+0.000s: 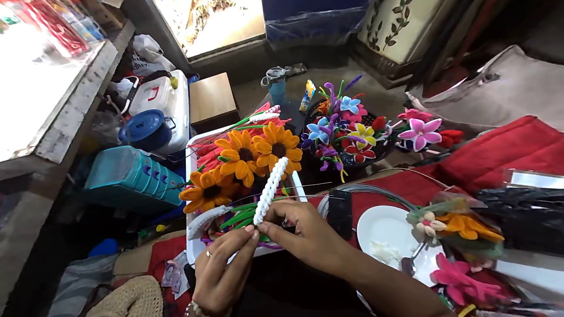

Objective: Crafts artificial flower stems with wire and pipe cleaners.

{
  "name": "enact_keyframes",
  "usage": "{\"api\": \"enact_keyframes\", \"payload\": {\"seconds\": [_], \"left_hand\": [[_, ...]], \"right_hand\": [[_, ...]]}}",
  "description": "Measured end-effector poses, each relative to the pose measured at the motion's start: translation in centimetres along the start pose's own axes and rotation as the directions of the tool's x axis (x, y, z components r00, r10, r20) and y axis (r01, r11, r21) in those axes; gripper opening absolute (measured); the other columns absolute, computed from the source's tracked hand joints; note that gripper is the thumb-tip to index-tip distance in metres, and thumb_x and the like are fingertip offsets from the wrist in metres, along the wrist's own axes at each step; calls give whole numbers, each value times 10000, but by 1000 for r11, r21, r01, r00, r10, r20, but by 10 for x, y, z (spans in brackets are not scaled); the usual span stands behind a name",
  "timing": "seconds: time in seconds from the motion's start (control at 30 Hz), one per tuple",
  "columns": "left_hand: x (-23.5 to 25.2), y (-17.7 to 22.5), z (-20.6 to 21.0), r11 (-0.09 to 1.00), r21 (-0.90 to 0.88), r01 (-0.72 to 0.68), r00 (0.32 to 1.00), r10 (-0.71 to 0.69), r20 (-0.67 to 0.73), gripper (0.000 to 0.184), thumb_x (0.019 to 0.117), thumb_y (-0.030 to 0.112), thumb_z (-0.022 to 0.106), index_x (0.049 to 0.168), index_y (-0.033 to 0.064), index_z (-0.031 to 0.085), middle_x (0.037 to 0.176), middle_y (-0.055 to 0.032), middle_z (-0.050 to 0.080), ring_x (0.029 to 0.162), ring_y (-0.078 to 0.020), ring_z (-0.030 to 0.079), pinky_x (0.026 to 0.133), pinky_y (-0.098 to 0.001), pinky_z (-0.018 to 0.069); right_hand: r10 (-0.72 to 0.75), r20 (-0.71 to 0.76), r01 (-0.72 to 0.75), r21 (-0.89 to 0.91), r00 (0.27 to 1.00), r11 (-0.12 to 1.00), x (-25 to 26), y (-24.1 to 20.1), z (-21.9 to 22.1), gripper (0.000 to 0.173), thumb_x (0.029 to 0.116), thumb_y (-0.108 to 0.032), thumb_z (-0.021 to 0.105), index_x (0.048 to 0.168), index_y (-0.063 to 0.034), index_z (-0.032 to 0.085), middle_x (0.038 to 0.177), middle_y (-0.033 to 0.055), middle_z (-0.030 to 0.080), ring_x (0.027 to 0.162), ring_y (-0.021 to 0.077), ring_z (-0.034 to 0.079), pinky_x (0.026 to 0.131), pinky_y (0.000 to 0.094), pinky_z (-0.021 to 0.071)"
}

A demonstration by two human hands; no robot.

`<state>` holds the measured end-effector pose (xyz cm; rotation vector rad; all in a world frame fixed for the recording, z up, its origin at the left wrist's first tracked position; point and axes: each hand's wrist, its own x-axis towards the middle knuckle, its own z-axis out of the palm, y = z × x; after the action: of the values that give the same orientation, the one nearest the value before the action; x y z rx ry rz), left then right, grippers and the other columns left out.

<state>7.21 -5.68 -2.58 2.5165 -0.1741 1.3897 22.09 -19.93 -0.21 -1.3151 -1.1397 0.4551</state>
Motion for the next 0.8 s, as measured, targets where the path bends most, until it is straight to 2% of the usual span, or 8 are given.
{"api": "enact_keyframes", "payload": {"seconds": [0.37, 0.53, 0.8], "left_hand": [[1, 2, -3, 999, -29, -24, 999, 24, 31, 139, 975, 66, 683, 1113, 81, 680, 1198, -22, 656, 1127, -114, 644, 980, -240, 540], [5, 7, -2, 997, -54, 48, 999, -50, -22, 118, 971, 88, 683, 1089, 92, 679, 1167, 0, 674, 1124, -83, 645, 988, -219, 532], [8, 7, 2, 975, -159, 154, 982, -169, -85, 37, 983, 145, 689, 1005, 116, 679, 1121, 50, 695, 1089, -39, 666, 940, -189, 564]], "right_hand": [[-14, 22, 14, 21, 1000, 1000, 1, -1, -4, 191, 1005, -171, 619, 989, -7, 716, 936, 38, 701, 850, -4, 644, 770, 147, 537], [-44, 46, 44, 0, 998, 999, 1, -2, -5, 211, 1013, -189, 638, 997, 6, 717, 966, 57, 708, 864, 7, 655, 791, 153, 546], [-128, -45, 127, -26, 991, 992, 1, 2, 4, 192, 996, -173, 666, 979, 9, 727, 965, 58, 716, 914, 26, 664, 826, 168, 551]]}}
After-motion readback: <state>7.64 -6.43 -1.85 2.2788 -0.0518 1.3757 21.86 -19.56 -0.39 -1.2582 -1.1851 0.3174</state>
